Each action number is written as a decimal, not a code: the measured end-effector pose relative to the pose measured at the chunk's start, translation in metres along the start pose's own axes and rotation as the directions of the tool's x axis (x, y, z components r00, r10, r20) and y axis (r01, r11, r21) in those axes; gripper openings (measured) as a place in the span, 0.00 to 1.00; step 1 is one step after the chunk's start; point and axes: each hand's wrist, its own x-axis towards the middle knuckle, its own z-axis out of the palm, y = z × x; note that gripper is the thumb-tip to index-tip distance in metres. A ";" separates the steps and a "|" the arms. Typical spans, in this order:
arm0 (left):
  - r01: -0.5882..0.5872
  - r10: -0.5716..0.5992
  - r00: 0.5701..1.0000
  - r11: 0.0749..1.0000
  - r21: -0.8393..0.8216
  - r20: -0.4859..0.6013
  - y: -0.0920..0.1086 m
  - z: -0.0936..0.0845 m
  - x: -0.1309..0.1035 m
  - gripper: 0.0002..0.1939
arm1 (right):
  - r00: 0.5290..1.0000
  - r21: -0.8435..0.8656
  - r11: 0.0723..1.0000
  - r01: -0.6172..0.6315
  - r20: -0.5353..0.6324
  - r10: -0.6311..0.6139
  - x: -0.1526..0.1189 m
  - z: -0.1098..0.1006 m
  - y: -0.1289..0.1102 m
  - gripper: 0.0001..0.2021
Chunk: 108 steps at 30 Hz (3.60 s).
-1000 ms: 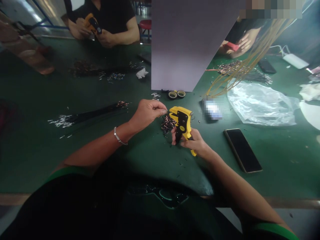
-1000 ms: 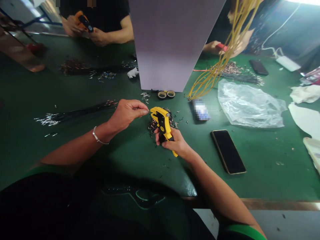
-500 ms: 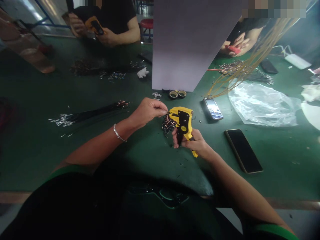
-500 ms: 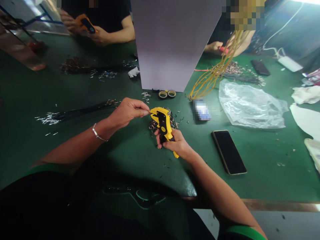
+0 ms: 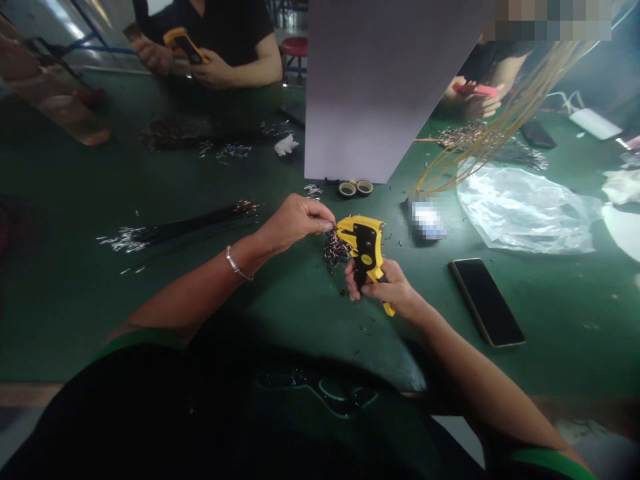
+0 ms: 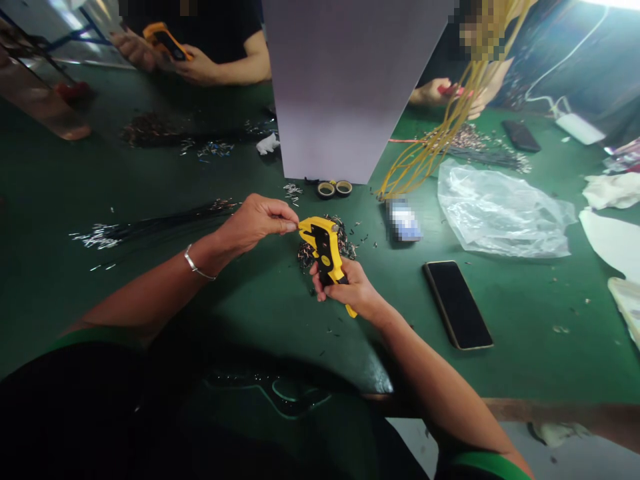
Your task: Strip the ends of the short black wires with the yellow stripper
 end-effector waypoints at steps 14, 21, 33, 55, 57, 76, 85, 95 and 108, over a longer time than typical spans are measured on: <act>0.000 0.000 1.000 1.000 0.013 0.006 -0.009 0.001 0.003 0.03 | 0.999 0.003 1.000 0.015 -0.043 -0.015 0.001 0.003 0.007 0.11; -0.011 0.011 1.000 1.000 0.014 -0.002 -0.016 0.004 0.007 0.03 | 0.992 -0.072 0.997 0.018 -0.126 -0.027 0.003 0.005 0.017 0.10; -0.002 0.002 1.000 0.999 0.041 0.004 -0.016 0.003 0.010 0.04 | 0.986 -0.113 0.992 0.047 -0.152 -0.065 0.004 0.007 0.026 0.09; 0.007 -0.004 1.000 0.997 0.081 -0.029 -0.028 -0.001 0.015 0.04 | 0.987 0.012 1.000 0.027 -0.161 -0.025 0.010 0.009 0.022 0.09; -0.004 0.006 0.999 0.999 0.052 -0.037 -0.027 -0.001 0.014 0.04 | 0.988 0.041 0.998 0.048 -0.147 -0.042 0.009 0.007 0.022 0.10; -0.427 0.526 0.850 0.716 0.552 -0.024 -0.006 0.019 -0.018 0.09 | 0.925 -0.061 0.986 0.154 -0.341 -0.166 0.005 0.004 0.002 0.16; -0.560 0.654 0.743 0.488 0.670 0.145 -0.007 0.040 -0.033 0.12 | 0.901 -0.048 0.972 0.231 -0.366 -0.233 0.003 0.006 -0.003 0.16; -0.624 0.681 0.700 0.438 0.647 0.214 -0.007 0.050 -0.042 0.12 | 0.893 -0.081 0.964 0.255 -0.363 -0.267 0.003 0.011 -0.004 0.10; -0.642 0.687 0.689 0.432 0.633 0.231 -0.005 0.052 -0.043 0.12 | 0.905 -0.044 0.969 0.245 -0.349 -0.244 0.001 0.014 -0.004 0.08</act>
